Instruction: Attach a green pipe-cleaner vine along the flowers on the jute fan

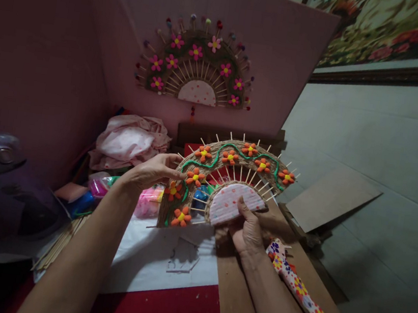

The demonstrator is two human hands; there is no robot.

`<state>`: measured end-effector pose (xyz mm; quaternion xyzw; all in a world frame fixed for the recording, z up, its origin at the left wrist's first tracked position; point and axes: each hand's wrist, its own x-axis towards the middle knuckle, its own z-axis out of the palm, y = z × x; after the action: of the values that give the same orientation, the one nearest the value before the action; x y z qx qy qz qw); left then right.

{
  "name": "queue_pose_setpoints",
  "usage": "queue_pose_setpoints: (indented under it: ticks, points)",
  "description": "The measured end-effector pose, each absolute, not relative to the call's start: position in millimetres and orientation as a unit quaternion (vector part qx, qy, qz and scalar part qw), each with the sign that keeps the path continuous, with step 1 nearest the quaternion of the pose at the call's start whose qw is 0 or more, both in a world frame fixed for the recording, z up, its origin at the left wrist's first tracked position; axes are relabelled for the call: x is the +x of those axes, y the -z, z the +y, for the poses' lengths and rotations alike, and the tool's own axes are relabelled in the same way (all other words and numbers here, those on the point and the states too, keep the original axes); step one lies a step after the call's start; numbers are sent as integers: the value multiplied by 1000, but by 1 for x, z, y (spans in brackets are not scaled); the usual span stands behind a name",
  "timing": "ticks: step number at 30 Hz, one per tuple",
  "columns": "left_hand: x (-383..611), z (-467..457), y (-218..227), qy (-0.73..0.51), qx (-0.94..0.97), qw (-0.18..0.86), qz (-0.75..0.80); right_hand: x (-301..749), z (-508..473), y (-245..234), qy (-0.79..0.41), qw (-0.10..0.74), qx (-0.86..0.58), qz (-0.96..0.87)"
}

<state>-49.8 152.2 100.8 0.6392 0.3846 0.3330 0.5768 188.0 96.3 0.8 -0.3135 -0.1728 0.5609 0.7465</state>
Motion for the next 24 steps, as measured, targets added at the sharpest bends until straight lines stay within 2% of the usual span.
queue_pose_setpoints:
  ticks: [14,24]
  points:
    - [-48,151,-103,-312,674,546,388,181,91,-13,-577,758,-283,-111]
    - [-39,141,-108,-287,726,454,430,181,92,-12,-563,767,-284,-120]
